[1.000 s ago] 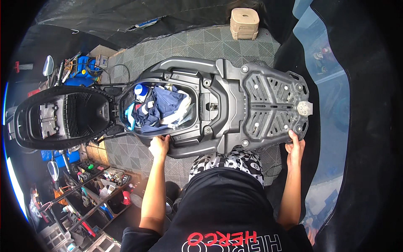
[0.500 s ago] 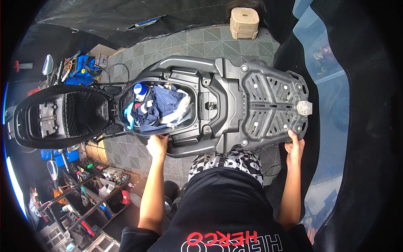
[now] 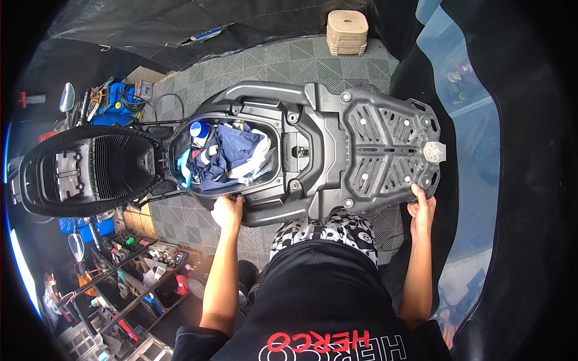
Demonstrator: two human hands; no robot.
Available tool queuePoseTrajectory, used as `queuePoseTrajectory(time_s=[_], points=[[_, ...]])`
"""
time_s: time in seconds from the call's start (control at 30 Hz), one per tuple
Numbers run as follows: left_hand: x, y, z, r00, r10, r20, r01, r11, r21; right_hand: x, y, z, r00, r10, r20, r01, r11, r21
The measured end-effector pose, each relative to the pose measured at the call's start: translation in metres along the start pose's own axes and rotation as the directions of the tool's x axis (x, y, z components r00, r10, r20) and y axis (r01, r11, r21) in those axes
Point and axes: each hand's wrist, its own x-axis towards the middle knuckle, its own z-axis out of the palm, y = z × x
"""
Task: The person fits a plastic rear grab rail onto the back of a scooter and then hand-threads several bolts into the mounting holes to secure the part.
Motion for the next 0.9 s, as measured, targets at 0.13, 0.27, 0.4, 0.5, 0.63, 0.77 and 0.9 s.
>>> queuePoseTrajectory(time_s=[0.13, 0.27, 0.4, 0.5, 0.63, 0.77, 0.9], points=[[-0.004, -0.005, 0.005, 0.996, 0.026, -0.087, -0.026, 1.000, 0.000, 0.002, 0.003, -0.003, 1.000, -0.009, 0.016, 0.010, 1.000, -0.015], [0.004, -0.008, 0.012, 0.998, -0.005, -0.055, 0.005, 1.000, 0.014, 0.004, 0.006, -0.004, 1.000, -0.013, 0.018, 0.013, 1.000, -0.017], [0.011, -0.013, 0.017, 0.997, 0.065, -0.049, -0.063, 0.997, 0.036, 0.005, 0.007, -0.006, 1.000, -0.010, 0.020, 0.010, 1.000, -0.016], [0.012, -0.014, 0.017, 0.995, 0.090, -0.043, -0.089, 0.996, 0.030, 0.005, 0.007, -0.006, 1.000, -0.005, 0.014, 0.006, 1.000, -0.015], [0.006, -0.004, 0.003, 0.998, 0.059, 0.007, -0.059, 0.998, 0.039, 0.005, 0.007, -0.006, 1.000, -0.005, 0.015, 0.005, 1.000, -0.009], [0.010, -0.014, 0.015, 0.994, 0.013, -0.107, -0.003, 0.996, 0.089, 0.002, 0.001, 0.000, 1.000, 0.012, 0.005, -0.012, 1.000, 0.010], [0.013, -0.018, 0.018, 0.995, 0.078, -0.062, -0.076, 0.997, 0.022, 0.005, 0.005, -0.004, 1.000, 0.008, 0.003, -0.008, 1.000, 0.000]])
